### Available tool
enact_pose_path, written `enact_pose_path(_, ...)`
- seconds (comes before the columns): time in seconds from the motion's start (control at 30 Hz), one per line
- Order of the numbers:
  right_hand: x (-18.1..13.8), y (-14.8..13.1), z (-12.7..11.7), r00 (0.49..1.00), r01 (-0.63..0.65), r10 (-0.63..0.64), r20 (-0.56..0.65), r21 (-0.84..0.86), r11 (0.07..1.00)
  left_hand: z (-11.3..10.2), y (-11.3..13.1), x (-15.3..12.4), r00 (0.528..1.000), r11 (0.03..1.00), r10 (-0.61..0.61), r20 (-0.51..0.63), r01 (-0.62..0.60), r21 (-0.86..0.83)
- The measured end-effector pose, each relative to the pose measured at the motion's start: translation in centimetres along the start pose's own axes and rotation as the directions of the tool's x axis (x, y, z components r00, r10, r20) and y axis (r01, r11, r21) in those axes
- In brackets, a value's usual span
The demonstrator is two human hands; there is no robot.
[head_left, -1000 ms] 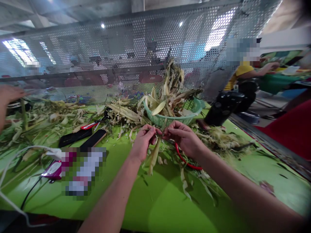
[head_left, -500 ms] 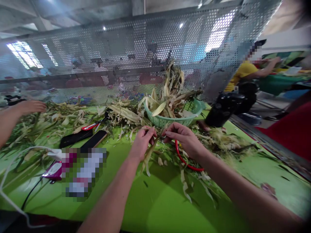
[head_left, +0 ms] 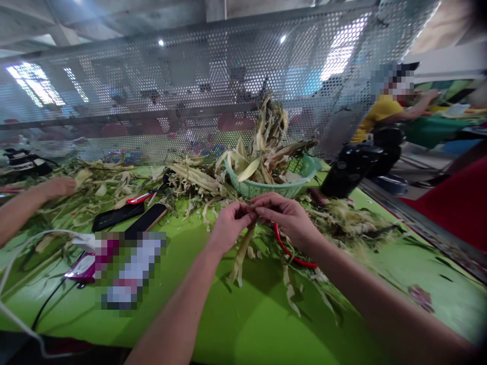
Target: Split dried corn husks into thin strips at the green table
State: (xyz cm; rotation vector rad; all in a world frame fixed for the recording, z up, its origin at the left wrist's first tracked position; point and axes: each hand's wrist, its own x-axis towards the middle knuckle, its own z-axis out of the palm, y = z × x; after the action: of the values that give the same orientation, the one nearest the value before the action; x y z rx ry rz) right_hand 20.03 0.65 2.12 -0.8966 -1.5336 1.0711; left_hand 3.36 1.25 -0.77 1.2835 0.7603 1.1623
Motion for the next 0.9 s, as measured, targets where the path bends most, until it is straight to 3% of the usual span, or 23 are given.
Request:
enact_pose_path(0.1, 0.1, 0.1, 0.0, 0.996, -0.082, 0.079, 0.042, 0.067, 0.994, 0.0, 0.1, -0.1, 1.0, 0.999, 0.013, -0.001, -0.013, 0.033)
enact_pose_path(0.2, 0.3, 0.2, -0.1, 0.995, -0.084, 0.081, 0.066, 0.039, 0.996, 0.0, 0.4, -0.1, 0.999, 0.997, 0.022, -0.026, -0.02, 0.068)
enact_pose_path(0.33, 0.3, 0.2, -0.4, 0.998, 0.044, -0.032, 0.051, -0.246, 0.968, 0.0, 0.6, -0.1, 0.999, 0.996, 0.035, -0.029, -0.033, 0.084)
enact_pose_path(0.43, 0.0, -0.2, -0.4, 0.977, 0.201, -0.21, 0.046, -0.542, 0.816, 0.1, 0.3, -0.1, 0.999, 0.999, 0.023, -0.042, -0.021, 0.05)
enact_pose_path(0.5, -0.2, -0.6, -0.4, 0.957, 0.258, -0.281, 0.07, -0.646, 0.718, 0.1, 0.2, 0.0, 0.997, 0.999, -0.002, -0.073, 0.004, 0.033)
enact_pose_path(0.6, -0.3, -0.9, -0.2, 0.946, 0.288, -0.312, 0.087, -0.665, 0.689, 0.1, 0.1, 0.0, 0.99, 0.999, -0.026, -0.136, 0.03, 0.026)
enact_pose_path(0.77, -0.2, -1.0, -0.2, 0.953, 0.3, -0.262, 0.151, -0.592, 0.748, -0.3, -0.2, 0.3, 0.984, 0.999, -0.032, -0.173, 0.032, -0.007)
enact_pose_path(0.9, -0.2, -0.7, -0.3, 0.968, 0.249, -0.221, 0.121, -0.58, 0.776, -0.3, -0.3, 0.4, 0.984, 0.999, 0.024, -0.179, -0.017, 0.039)
